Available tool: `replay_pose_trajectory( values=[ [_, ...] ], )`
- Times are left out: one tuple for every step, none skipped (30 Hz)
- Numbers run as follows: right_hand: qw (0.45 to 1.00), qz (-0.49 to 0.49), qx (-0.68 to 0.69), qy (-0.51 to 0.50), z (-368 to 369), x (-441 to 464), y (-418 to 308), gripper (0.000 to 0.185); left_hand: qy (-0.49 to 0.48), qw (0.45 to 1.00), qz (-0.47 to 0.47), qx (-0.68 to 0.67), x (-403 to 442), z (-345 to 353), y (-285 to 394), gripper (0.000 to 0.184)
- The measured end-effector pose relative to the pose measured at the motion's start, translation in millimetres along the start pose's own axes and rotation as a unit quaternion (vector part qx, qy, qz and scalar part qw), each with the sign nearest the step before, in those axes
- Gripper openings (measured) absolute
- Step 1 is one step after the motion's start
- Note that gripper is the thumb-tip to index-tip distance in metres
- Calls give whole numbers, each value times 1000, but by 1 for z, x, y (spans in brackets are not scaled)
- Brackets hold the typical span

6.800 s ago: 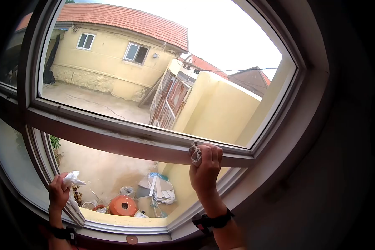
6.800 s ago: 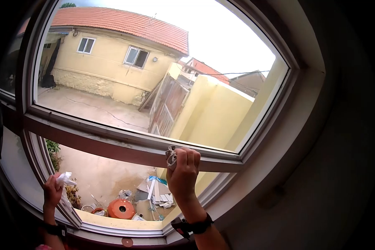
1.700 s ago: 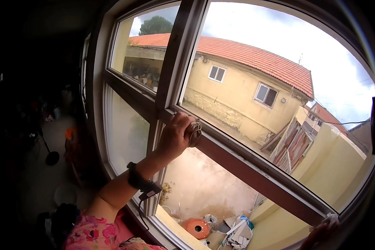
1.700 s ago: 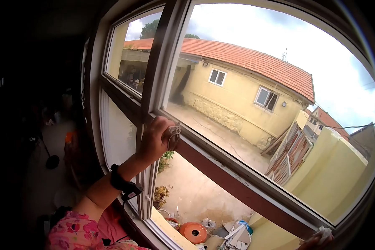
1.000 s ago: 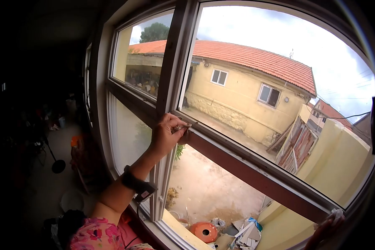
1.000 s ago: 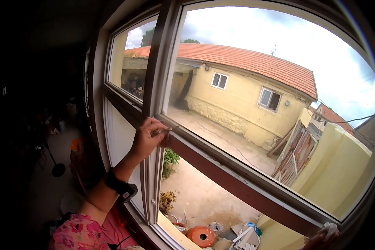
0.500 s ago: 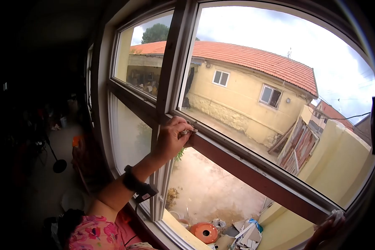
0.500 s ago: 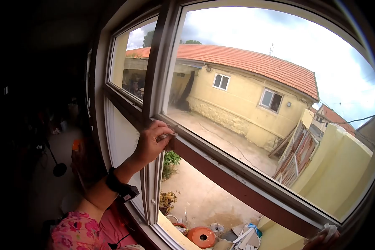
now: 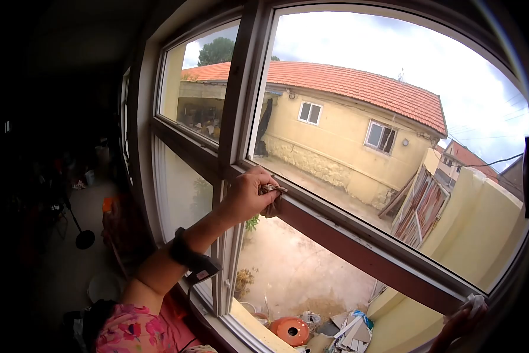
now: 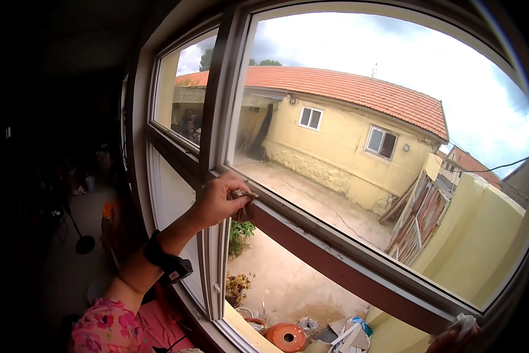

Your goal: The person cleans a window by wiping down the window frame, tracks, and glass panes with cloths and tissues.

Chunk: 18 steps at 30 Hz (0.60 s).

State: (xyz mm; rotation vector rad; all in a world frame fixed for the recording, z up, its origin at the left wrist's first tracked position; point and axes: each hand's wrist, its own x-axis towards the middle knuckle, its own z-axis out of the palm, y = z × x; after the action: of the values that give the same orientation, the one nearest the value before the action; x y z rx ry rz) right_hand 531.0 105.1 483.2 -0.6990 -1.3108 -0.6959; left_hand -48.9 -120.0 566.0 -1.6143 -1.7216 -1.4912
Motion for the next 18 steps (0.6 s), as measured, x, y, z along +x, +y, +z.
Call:
replay_pose_trajectory(
  values=[
    [1000,0,0,0,0,1,0,56,-16,1000,-7,3,3,-1,2,14],
    [1000,-6,-5,-4,-2,3,-3,56,-18,1000,-11,1,7,-4,-2,14],
    [1000,-14,-10,-10,-5,6,-3,57,-16,999,-17,41,11,-11,-9,16],
    [1000,-14,-11,-10,-5,6,-5,57,-13,996,-17,82,17,-18,-17,18],
    [1000,14,-16,-4,-3,3,-8,57,-3,993,-37,115,19,-23,-27,18],
    [999,27,-19,-1,-2,2,-6,57,-4,988,-53,148,25,-30,-29,18],
    [999,41,-21,3,-2,1,-5,58,-4,981,-71,181,27,-34,-29,18],
    [999,32,-18,2,-1,-2,0,58,-3,981,-65,182,30,-33,-26,18],
    [1000,23,-15,-1,0,-4,2,58,-46,985,-112,126,31,-33,-9,18],
    [1000,23,-13,0,0,-3,0,58,-87,981,-162,67,29,-31,1,19],
    [1000,12,-18,2,1,0,-3,59,-84,981,-163,67,29,-27,-1,19],
    [1000,2,-24,5,0,2,-6,59,-73,990,-87,88,30,-22,-1,20],
    [1000,-2,-24,4,0,4,-6,59,-62,992,-12,108,29,-18,0,22],
    [1000,-11,-14,5,1,6,-6,60,-130,982,-133,21,32,-25,-1,23],
    [1000,-16,-5,6,1,6,-10,61,-131,982,-133,21,37,-31,-3,23],
    [1000,-13,-7,5,0,6,-15,61,-134,978,-142,69,42,-36,-6,23],
    [1000,-16,-3,7,0,8,-19,60,-138,972,-150,116,44,-39,-10,22],
    [1000,-18,1,9,-1,9,-22,59,-137,973,-157,101,46,-39,-11,21]
  ],
)
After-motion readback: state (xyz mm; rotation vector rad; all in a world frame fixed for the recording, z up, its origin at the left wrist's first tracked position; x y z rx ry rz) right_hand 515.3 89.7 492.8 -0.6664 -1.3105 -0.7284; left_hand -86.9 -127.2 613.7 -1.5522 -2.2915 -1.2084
